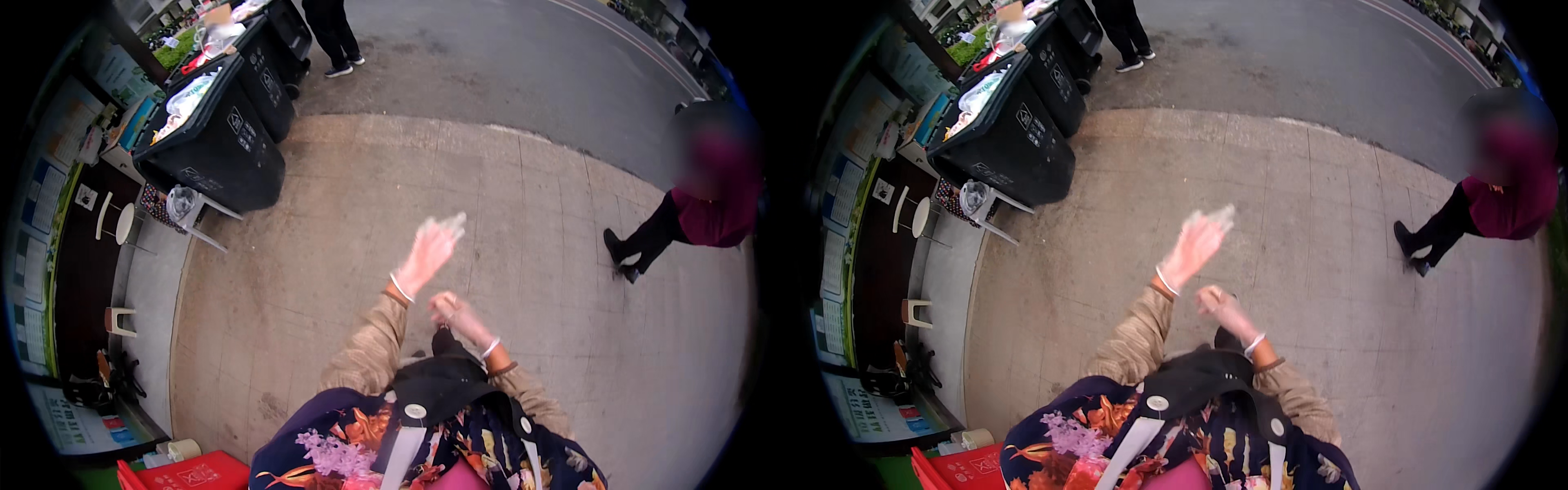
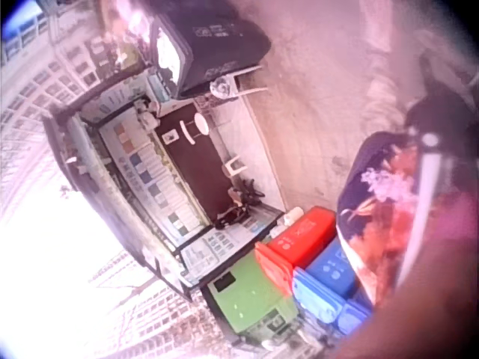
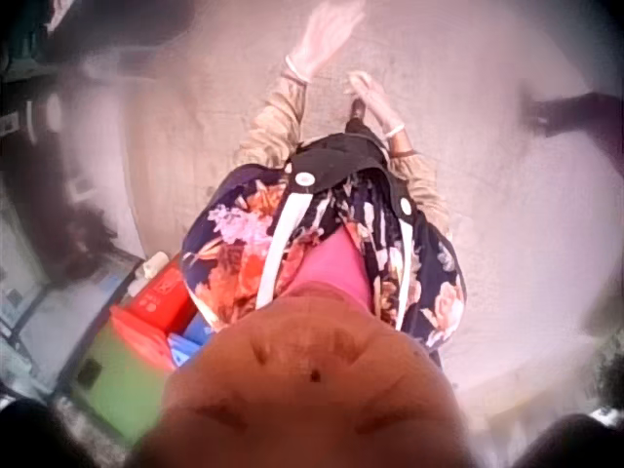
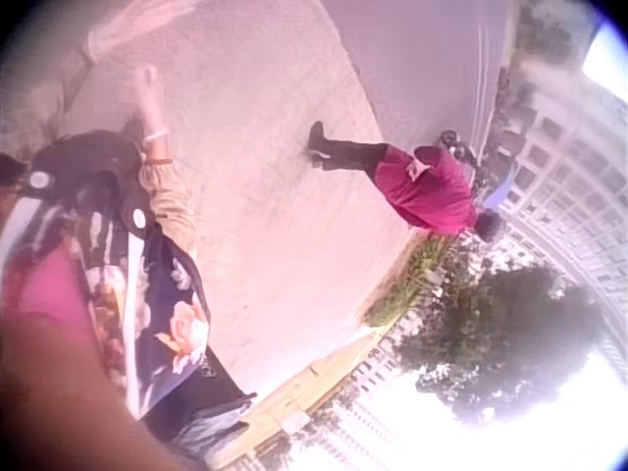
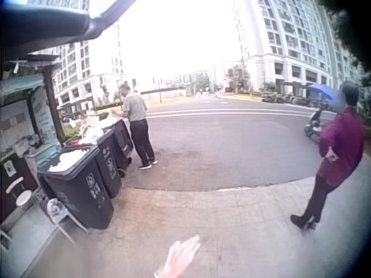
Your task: The person puts on disposable gloves and sorts through a large trash bin to find recyclable items. They retrieve a toy bubble wand, a blue plastic basket, a metal can, and a paper bag, placing them into a blue recycling bin. The person then returns to the trash bin to continue sorting.
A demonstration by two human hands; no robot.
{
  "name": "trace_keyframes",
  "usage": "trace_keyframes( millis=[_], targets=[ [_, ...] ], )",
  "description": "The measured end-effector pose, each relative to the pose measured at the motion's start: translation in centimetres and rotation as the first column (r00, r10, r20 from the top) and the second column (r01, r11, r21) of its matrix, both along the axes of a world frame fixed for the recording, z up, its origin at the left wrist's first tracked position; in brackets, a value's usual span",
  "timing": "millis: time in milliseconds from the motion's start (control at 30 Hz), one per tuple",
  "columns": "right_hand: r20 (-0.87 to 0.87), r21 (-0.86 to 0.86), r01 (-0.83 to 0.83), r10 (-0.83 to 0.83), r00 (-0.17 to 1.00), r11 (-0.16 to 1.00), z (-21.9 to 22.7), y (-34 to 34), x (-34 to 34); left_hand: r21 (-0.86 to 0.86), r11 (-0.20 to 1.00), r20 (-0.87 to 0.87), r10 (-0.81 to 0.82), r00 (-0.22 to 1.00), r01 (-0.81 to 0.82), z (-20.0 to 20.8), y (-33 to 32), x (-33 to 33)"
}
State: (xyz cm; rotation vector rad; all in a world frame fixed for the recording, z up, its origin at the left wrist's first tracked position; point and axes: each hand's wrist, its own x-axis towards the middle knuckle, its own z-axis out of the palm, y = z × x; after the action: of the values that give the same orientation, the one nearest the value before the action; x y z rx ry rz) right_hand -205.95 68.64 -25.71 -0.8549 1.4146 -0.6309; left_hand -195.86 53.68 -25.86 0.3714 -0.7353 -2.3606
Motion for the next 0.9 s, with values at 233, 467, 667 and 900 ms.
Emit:
trace_keyframes(
  millis=[233,467,667,900],
  targets=[
    [0.226,-0.298,0.408,-0.351,0.908,0.863,4.8,-12.3,-7.5,0.069,0.996,-0.007,0.054,0.999,-0.053,6.3,-5.1,0.0],
    [0.091,-0.285,0.524,-0.521,0.848,0.803,4.2,-23.1,-6.9,0.03,0.999,0.033,0.022,0.999,-0.023,3.1,-8.9,-0.1],
    [-0.236,-0.646,0.274,-0.527,0.816,0.712,-1.0,-26.2,-5.4,0.03,0.967,0.251,0.236,0.939,-0.251,2.9,-12.4,2.0],
    [0.076,-0.563,0.464,-0.516,0.853,0.684,-2.4,-35.5,-4.7,0.003,0.999,0.177,0.052,0.983,-0.053,-0.5,-21.7,3.1]
  ],
)
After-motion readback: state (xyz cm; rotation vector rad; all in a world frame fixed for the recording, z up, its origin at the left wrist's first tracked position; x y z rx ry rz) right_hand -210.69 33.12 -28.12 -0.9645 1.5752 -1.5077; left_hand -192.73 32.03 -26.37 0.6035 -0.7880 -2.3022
